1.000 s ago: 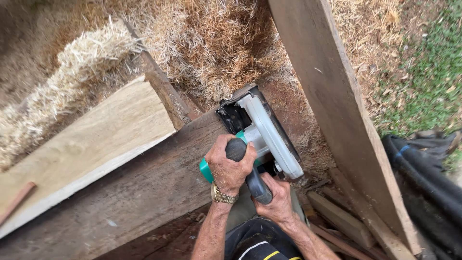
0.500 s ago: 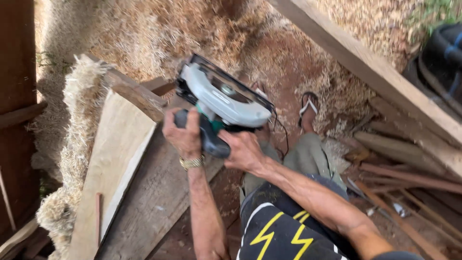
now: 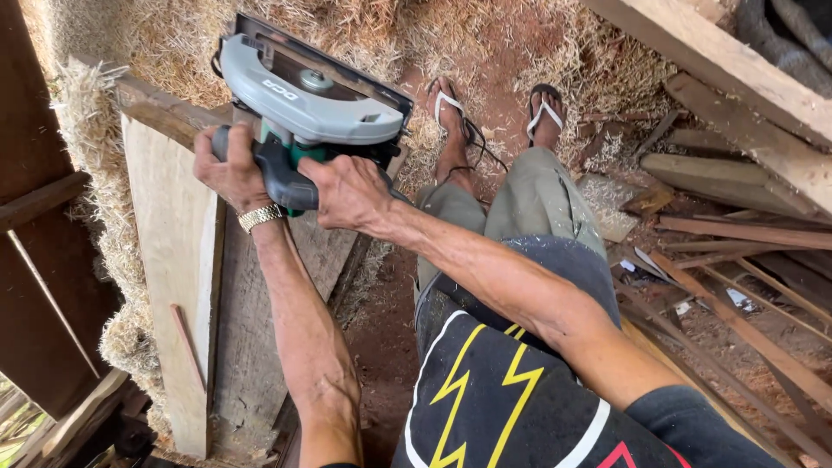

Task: Cutting a wooden board with a circular saw in a woodworking area.

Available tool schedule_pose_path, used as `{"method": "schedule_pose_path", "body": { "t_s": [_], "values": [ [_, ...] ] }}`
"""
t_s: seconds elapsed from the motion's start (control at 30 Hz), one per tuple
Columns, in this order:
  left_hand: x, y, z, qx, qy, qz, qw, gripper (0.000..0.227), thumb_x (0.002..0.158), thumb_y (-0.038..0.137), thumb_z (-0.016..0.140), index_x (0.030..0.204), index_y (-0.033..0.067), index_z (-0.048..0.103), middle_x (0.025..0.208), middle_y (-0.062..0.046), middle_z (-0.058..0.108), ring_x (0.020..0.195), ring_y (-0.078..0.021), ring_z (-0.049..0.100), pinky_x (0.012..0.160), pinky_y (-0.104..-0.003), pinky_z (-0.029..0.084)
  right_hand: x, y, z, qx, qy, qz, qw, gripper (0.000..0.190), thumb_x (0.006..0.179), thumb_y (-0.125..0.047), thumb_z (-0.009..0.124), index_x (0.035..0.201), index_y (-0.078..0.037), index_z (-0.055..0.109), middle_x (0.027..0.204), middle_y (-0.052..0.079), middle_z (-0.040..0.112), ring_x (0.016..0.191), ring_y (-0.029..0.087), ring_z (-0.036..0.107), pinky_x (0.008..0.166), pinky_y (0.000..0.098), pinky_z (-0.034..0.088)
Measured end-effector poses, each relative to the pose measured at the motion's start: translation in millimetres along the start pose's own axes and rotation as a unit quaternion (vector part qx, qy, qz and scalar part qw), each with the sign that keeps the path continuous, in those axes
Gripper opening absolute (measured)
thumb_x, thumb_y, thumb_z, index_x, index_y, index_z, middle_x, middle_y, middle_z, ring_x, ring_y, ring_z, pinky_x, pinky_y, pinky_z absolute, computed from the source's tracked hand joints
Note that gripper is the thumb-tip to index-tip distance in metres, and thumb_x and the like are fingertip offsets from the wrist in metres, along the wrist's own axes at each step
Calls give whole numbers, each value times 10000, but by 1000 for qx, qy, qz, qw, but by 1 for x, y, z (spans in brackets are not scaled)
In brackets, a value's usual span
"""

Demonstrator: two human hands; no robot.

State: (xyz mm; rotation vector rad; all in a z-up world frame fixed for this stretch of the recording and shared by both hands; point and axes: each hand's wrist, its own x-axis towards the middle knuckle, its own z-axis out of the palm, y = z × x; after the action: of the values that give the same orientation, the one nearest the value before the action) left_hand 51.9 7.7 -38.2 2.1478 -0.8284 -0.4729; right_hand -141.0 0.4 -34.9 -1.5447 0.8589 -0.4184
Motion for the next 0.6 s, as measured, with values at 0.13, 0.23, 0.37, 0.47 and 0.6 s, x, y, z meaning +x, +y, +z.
{"method": "schedule_pose_path", "body": {
  "t_s": [0.13,0.23,0.37,0.47,0.6],
  "values": [
    [2,2,0,-18,8,-14,1000,196,792,171,738,846,-2,661,725,-30,611,648,-143,542,590,-322,474,2,-7,-7,-3,7,0,1000,418,602,-44,737,1001,-41,613,637,137,662,649,371,713,602,512,549],
    [6,-2,-1,-20,9,-10,1000,199,789,169,750,840,-4,666,737,-25,607,652,-143,532,599,-320,478,3,-9,-8,-3,-4,11,1000,386,631,-33,722,1000,-43,611,637,147,654,664,381,717,615,523,547],
    [9,-6,-2,-25,11,-12,1000,198,784,166,750,838,-5,664,735,-20,606,653,-143,524,598,-320,474,5,-8,-5,-2,1,11,1000,383,628,-21,711,997,-40,611,631,149,650,660,383,715,613,527,545],
    [12,-9,-4,-22,8,-7,1000,202,790,170,751,834,-4,658,739,-20,612,669,-141,528,614,-316,478,7,-8,-3,8,8,5,1000,367,628,-13,703,982,-39,609,627,145,652,651,381,715,612,527,546],
    [17,-13,-5,-20,7,2,1000,202,786,169,755,844,-1,665,745,-20,618,673,-144,538,632,-315,494,9,-8,-2,9,6,8,1000,341,641,-16,704,967,-40,609,626,149,652,649,379,717,614,527,549]
  ]
}}
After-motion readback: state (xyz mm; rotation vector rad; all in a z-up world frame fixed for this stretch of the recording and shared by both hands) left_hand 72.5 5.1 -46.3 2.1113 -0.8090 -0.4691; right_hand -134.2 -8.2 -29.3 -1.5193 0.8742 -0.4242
